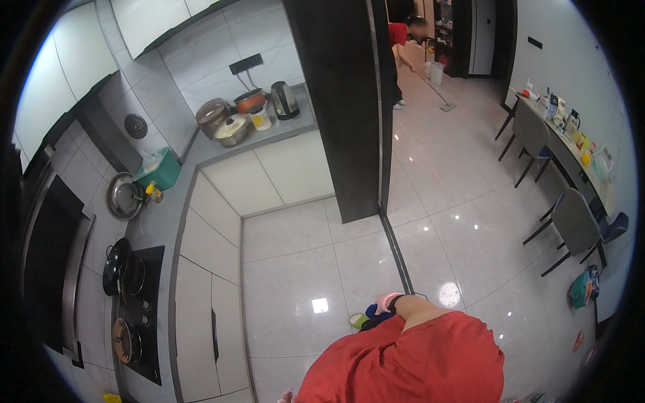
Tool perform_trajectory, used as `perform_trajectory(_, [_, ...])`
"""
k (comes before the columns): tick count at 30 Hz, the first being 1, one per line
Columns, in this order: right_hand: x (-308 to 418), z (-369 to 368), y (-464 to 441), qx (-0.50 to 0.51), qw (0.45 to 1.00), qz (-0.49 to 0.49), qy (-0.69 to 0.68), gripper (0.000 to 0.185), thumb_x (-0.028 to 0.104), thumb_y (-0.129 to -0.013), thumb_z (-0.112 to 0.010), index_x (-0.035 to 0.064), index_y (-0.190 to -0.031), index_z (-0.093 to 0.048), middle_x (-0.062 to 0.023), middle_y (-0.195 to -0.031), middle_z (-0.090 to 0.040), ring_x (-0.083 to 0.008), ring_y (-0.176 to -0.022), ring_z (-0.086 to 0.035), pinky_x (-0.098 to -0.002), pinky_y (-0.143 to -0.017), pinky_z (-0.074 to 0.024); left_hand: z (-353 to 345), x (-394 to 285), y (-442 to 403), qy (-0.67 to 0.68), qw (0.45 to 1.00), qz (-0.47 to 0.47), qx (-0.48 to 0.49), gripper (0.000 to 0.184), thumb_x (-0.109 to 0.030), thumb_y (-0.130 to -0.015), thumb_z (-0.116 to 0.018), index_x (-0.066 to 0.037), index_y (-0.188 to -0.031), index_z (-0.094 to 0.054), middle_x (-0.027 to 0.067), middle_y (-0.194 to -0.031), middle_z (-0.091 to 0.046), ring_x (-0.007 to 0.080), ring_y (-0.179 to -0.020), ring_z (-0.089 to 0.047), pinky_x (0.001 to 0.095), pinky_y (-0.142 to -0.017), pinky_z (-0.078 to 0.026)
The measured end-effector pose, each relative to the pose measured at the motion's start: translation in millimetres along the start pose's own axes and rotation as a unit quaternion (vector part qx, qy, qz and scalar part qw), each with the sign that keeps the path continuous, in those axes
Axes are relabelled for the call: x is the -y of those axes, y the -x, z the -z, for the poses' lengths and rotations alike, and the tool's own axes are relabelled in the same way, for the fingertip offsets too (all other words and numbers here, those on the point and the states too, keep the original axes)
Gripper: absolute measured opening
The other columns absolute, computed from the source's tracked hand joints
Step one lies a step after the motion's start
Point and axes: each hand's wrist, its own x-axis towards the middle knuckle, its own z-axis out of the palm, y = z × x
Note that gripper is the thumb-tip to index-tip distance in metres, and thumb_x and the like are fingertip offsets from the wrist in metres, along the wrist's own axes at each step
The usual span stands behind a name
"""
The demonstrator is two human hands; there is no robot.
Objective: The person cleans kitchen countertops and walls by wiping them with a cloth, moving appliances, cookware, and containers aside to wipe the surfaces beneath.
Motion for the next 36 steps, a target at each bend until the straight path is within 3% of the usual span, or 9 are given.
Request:
perform_trajectory(15, [14.3,25.5,11.0,-0.087,0.995,-0.032,-0.038,0.042,0.034,-0.081,-0.064,0.0085,-0.114,-0.063,-0.0167,-0.107,-0.066,-0.0326,-0.101,-0.062,-0.0414,-0.086,-0.049,-2.4,63.1,-25.0,0.027,0.998,0.057,0.006,0.041,-0.022,-0.088,-0.059,-0.003,-0.124,-0.056,0.0179,-0.115,-0.063,0.029,-0.111,-0.058,0.0377,-0.095,-0.047])
perform_trajectory(19, [36.6,40.5,12.5,-0.206,0.973,-0.008,-0.103,0.048,0.035,-0.086,-0.06,0.0084,-0.126,-0.055,-0.0208,-0.112,-0.062,-0.0366,-0.106,-0.059,-0.0412,-0.091,-0.0462,-3.8,194.4,-142.7,0.215,0.924,0.316,0.017,0.042,-0.024,-0.087,-0.06,-0.003,-0.123,-0.057,0.0179,-0.113,-0.064,0.0292,-0.11,-0.059,0.0378,-0.094,-0.047])
perform_trajectory(20, [51.1,49.3,22.8,-0.219,0.97,0.011,-0.105,0.049,0.034,-0.086,-0.06,0.0061,-0.125,-0.054,-0.0214,-0.112,-0.062,-0.037,-0.105,-0.059,-0.0412,-0.09,-0.0465,1.3,204.1,-102.6,0.119,0.979,0.166,0.025,0.04,-0.026,-0.087,-0.059,-0.006,-0.121,-0.059,0.0186,-0.11,-0.064,0.0306,-0.106,-0.06,0.0388,-0.092,-0.048])
perform_trajectory(21, [64.0,53.9,24.2,-0.226,0.961,0.042,-0.151,0.048,0.034,-0.086,-0.059,0.0038,-0.123,-0.055,-0.0217,-0.11,-0.063,-0.0371,-0.103,-0.06,-0.0406,-0.089,-0.0471,11.1,79.9,-10.7,-0.06,0.998,-0.002,-0.019,0.038,-0.028,-0.087,-0.058,-0.008,-0.118,-0.061,0.0193,-0.107,-0.065,0.032,-0.103,-0.061,0.0398,-0.09,-0.049])
perform_trajectory(22, [81.6,57.6,24.3,-0.223,0.952,0.075,-0.194,0.047,0.033,-0.086,-0.058,0.0016,-0.121,-0.056,-0.022,-0.107,-0.064,-0.0372,-0.101,-0.061,-0.0401,-0.087,-0.0477,13.5,46.5,15.5,-0.102,0.993,-0.037,-0.039,0.036,-0.03,-0.086,-0.058,-0.01,-0.116,-0.063,0.02,-0.104,-0.065,0.0334,-0.099,-0.063,0.0408,-0.088,-0.049])
perform_trajectory(25, [152.6,88.5,65.2,-0.134,0.883,0.108,-0.437,0.043,0.031,-0.087,-0.061,-0.004,-0.111,-0.057,-0.0138,-0.086,-0.066,-0.0212,-0.079,-0.065,-0.033,-0.068,-0.0526,30.0,-28.4,66.7,-0.135,0.989,-0.014,-0.06,0.036,-0.034,-0.087,-0.057,-0.017,-0.118,-0.063,0.0183,-0.11,-0.064,0.0336,-0.103,-0.061,0.0396,-0.089,-0.048])
perform_trajectory(30, [222.1,96.5,85.6,-0.069,0.815,0.159,-0.552,0.052,0.044,-0.089,-0.061,-0.005,-0.105,-0.058,-0.0105,-0.093,-0.065,-0.0172,-0.078,-0.063,-0.0312,-0.067,-0.0524,36.5,-31.0,85.3,-0.168,0.981,-0.049,-0.084,0.039,-0.033,-0.087,-0.057,-0.02,-0.124,-0.058,0.0189,-0.112,-0.063,0.0352,-0.107,-0.058,0.0419,-0.092,-0.046])
perform_trajectory(34, [263.0,105.1,111.3,0.1,0.803,0.238,-0.538,0.059,0.052,-0.089,-0.057,-0.0029,-0.11,-0.06,-0.0088,-0.097,-0.065,-0.0164,-0.085,-0.063,-0.0305,-0.075,-0.0517,41.9,-31.2,85.1,-0.175,0.98,-0.029,-0.089,0.039,-0.029,-0.086,-0.057,-0.017,-0.124,-0.058,0.0174,-0.114,-0.062,0.0339,-0.108,-0.058,0.041,-0.092,-0.046])
perform_trajectory(36, [278.2,110.9,126.7,0.07,0.849,0.29,-0.436,0.055,0.051,-0.088,-0.057,0.0021,-0.113,-0.061,-0.0043,-0.099,-0.065,-0.014,-0.087,-0.061,-0.0306,-0.077,-0.0509,40.7,-44.5,69.2,-0.157,0.985,-0.01,-0.069,0.041,-0.025,-0.084,-0.055,-0.009,-0.122,-0.06,0.0192,-0.115,-0.062,0.0319,-0.109,-0.059,0.0383,-0.093,-0.046])
